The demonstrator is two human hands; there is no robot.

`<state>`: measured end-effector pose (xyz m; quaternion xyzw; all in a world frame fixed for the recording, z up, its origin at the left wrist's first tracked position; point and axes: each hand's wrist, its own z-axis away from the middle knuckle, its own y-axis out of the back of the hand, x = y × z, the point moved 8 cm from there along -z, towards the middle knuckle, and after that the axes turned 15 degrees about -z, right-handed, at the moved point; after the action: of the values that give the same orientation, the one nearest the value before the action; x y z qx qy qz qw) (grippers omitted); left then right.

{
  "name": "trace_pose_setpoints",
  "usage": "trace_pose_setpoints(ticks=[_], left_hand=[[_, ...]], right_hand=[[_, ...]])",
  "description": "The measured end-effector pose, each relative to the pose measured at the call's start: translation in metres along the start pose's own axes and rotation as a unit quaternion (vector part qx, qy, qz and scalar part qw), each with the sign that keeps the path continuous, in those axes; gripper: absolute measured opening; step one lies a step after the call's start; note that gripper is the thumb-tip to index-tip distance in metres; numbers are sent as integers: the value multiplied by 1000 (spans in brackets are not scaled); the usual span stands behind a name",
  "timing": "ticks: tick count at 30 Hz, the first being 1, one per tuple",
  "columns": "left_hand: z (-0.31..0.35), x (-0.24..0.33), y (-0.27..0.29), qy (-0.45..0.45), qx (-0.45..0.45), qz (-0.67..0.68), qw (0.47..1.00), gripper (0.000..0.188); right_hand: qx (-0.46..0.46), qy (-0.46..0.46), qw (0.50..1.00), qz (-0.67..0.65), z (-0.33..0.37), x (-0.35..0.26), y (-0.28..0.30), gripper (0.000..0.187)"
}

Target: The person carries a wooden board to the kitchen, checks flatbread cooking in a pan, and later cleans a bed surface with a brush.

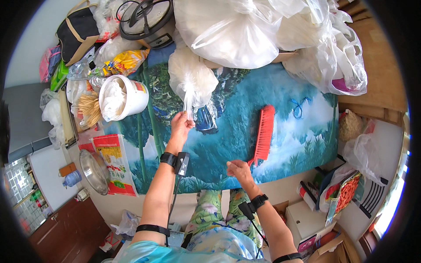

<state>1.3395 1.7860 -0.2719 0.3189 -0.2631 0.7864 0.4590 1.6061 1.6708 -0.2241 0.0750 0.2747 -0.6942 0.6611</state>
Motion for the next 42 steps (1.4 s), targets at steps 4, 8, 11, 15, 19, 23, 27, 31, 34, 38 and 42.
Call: trace_pose_setpoints(ticks=[4, 8, 11, 15, 19, 23, 27, 31, 34, 38, 42], left_hand=[[40, 20, -19, -24, -81, -89, 993, 15], [87, 19, -26, -27, -104, -163, 981, 14], [127, 15, -41, -36, -171, -192, 966, 10], [183, -19, -62, -1, -243, -234, 942, 13], [215, -43, -61, 29, -317, -323, 891, 8], [161, -30, -10, -52, -87, -335, 937, 17], [101, -35, -16, -68, -29, -330, 941, 27], [67, -59, -47, -25, -108, -353, 929, 29], [63, -65, -45, -45, -81, -399, 912, 18], [78, -35, -24, -50, -34, -369, 928, 23], [96, 10, 18, -138, 38, -376, 916, 18]], right_hand=[[-32, 16, 999, -13, -6, -25, -23, 47], [-27, 33, 998, -39, -20, -55, -61, 52], [-33, 11, 995, -93, -25, -56, -77, 56], [-118, 27, 992, -29, -17, -37, -78, 40], [-92, 66, 993, 16, 15, -10, -40, 24], [-16, -65, 998, 21, 47, 9, -13, 20], [-45, -30, 998, 41, 51, -3, -20, 22], [-62, -18, 995, 80, 52, -10, -23, 24], [-57, -29, 991, 116, 54, -13, -18, 24], [-32, 82, 981, 172, 51, -21, 2, 23], [-40, 158, 965, 204, 45, -40, 2, 21]])
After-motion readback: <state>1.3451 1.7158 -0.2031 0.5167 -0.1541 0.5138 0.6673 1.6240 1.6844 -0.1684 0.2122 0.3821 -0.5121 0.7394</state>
